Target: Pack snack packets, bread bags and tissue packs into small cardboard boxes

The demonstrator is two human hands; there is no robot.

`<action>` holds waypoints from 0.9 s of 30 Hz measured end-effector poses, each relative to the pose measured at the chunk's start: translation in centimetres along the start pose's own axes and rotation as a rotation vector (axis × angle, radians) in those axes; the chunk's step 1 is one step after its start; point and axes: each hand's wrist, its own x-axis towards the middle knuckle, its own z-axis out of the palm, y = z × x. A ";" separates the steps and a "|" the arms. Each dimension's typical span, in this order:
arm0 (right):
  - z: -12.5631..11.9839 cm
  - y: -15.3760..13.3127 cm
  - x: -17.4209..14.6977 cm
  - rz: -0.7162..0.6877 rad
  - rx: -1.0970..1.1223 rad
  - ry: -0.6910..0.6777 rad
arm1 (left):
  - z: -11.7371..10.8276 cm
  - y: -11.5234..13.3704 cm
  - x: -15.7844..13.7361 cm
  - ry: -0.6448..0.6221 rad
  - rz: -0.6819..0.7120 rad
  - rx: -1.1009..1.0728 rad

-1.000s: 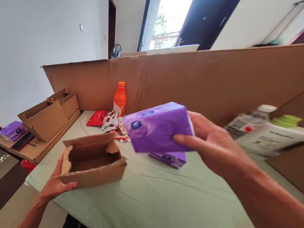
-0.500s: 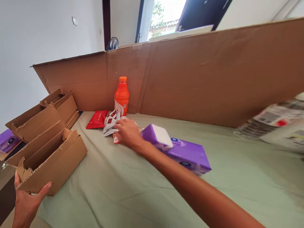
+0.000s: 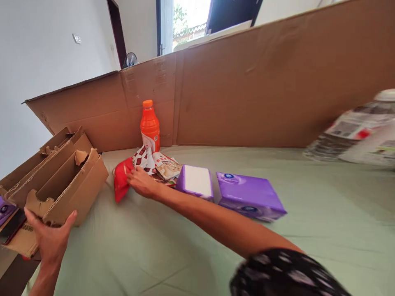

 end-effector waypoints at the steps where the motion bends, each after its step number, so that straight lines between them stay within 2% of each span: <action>1: -0.1 -0.6 -2.7 -0.052 0.010 0.004 | 1.5 0.0 0.7 0.005 0.016 -0.013; 3: -0.1 -1.8 -8.2 -0.141 0.027 0.061 | 4.6 0.0 2.1 0.001 -0.007 -0.006; 5: 0.0 -3.0 -13.4 -0.179 0.052 0.239 | 8.0 0.2 3.5 -0.026 -0.046 0.021; 7: 0.0 -4.0 -17.7 -0.136 0.082 0.353 | 11.3 0.5 4.9 -0.053 -0.080 0.045; 11: -0.6 -5.0 -23.3 0.014 0.146 0.430 | 16.7 0.9 7.9 -0.061 -0.182 0.066; 14: -1.1 -5.2 -25.2 0.080 0.130 0.479 | 18.6 1.1 9.7 -0.079 -0.277 0.077; 17: -1.3 -5.2 -26.1 0.119 0.087 0.519 | 18.1 1.6 9.7 -0.119 -0.295 0.070; 20: -1.4 -4.8 -27.2 0.132 0.052 0.536 | 16.1 2.8 6.5 -0.230 -0.175 0.010; 23: -1.5 -3.9 -29.2 0.163 0.001 0.518 | 14.1 4.9 0.3 -0.465 0.032 -0.127; 25: -1.5 -3.2 -30.8 0.194 -0.047 0.512 | 13.8 7.0 -4.2 -0.647 0.155 -0.240; 27: -1.4 -2.4 -32.3 0.229 -0.096 0.496 | 14.5 9.6 -8.0 -0.804 0.251 -0.350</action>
